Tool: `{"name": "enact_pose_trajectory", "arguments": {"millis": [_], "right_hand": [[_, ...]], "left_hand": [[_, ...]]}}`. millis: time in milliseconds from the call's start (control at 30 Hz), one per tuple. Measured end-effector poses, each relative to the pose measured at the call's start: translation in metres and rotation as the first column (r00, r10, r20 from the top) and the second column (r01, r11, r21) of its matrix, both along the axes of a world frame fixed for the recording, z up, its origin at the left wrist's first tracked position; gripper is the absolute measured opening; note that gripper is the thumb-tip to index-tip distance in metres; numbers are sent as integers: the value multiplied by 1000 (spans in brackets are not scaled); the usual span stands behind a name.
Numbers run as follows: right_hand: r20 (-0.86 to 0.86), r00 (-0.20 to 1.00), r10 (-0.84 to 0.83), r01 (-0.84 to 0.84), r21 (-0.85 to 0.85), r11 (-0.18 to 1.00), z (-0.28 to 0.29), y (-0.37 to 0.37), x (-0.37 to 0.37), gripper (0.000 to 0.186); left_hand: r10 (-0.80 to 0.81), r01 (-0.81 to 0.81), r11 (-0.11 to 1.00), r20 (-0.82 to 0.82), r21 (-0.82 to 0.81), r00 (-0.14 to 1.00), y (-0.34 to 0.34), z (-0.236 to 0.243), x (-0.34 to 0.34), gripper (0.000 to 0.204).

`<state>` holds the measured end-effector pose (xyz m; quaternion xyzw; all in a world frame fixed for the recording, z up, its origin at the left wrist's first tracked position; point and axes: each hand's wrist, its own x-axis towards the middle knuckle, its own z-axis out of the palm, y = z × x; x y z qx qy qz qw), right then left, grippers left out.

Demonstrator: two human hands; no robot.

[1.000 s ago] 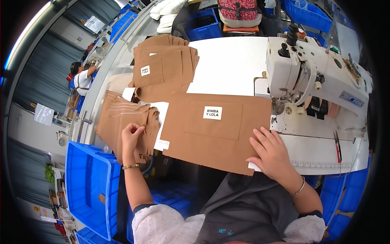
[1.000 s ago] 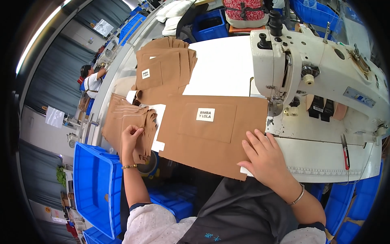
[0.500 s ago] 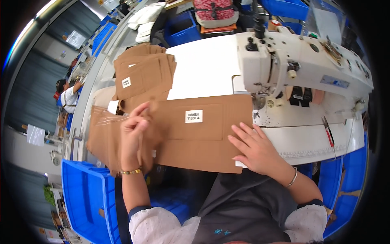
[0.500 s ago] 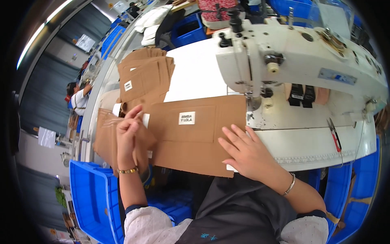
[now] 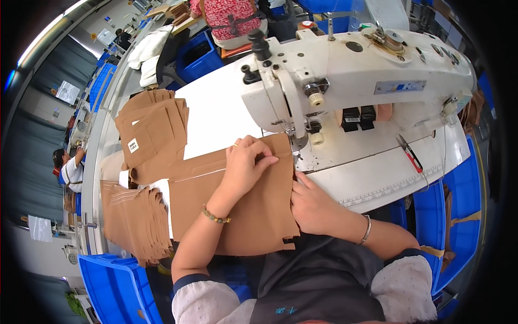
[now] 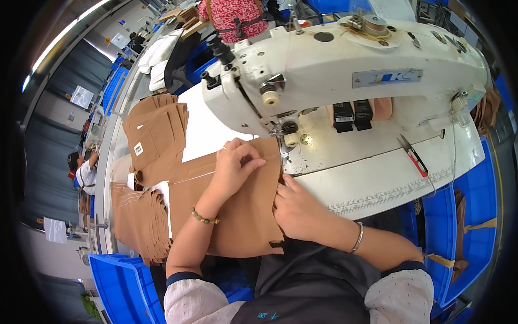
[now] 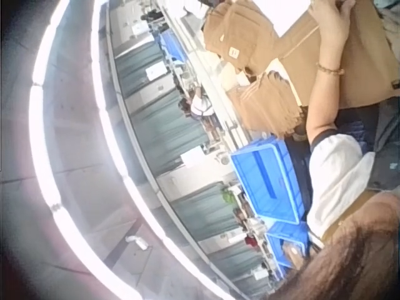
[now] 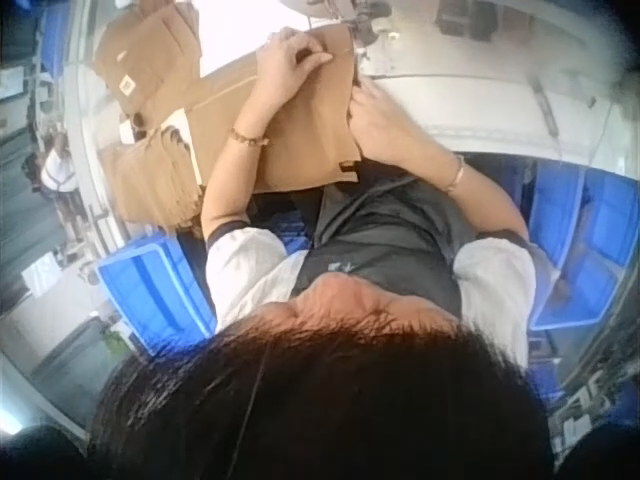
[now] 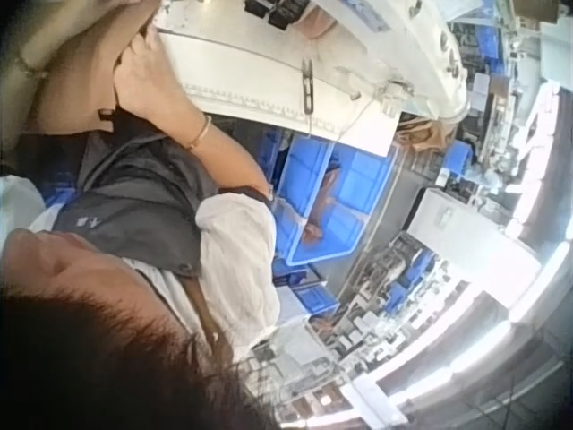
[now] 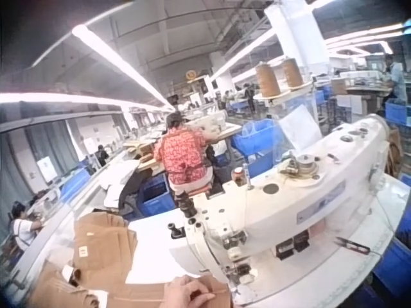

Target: Operating an industrial sewing machine to sew seams on leather or fabric handbag components.

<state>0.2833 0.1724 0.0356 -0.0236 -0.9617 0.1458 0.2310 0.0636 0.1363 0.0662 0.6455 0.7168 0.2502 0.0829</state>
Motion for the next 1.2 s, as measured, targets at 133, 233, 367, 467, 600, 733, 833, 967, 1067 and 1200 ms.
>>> {"name": "enact_pose_trajectory", "arguments": {"millis": [133, 233, 367, 467, 600, 733, 833, 967, 1067, 1200], "right_hand": [[-159, 987, 13, -21, -49, 999, 0, -3, -1, 32], [-113, 993, 16, -21, -40, 999, -1, -9, 8, 30], [-39, 995, 86, -86, -6, 996, 8, -7, 40, 26], [-146, 989, -7, -33, -269, 963, 15, 16, 56, 20], [171, 976, -139, 213, -575, 790, 43, 60, 42, 19], [247, 968, 49, 213, -905, 368, 37, 83, 9, 25], [190, 982, 25, 169, -923, 346, 30, 81, -8, 26], [182, 983, -22, 181, -936, 301, 28, 76, -10, 24], [162, 986, -42, 167, -955, 246, 31, 74, -10, 21], [149, 987, -61, 159, -963, 216, 27, 75, -11, 19]], "left_hand": [[-5, 5, 1000, 3, 11, 1000, 26, 5, -19, 19], [-38, 52, 993, 125, -110, 991, 33, 16, -15, 20], [-22, 80, 981, 310, -177, 950, 12, 15, 1, 14], [-84, 127, 987, 356, -100, 931, -1, 15, 3, 13], [-76, 128, 989, 464, -80, 883, -5, 24, -2, 13], [-73, 107, 993, 467, -46, 881, -5, 21, -4, 18], [-73, 94, 995, 471, -22, 879, -6, 18, -3, 22], [-43, 12, 995, 339, 95, 940, -6, 24, 10, 22], [-189, 275, 899, -264, 342, 946, -6, 26, 14, 25], [-111, 371, 838, -540, 400, 834, -8, 22, 32, 25]]}}
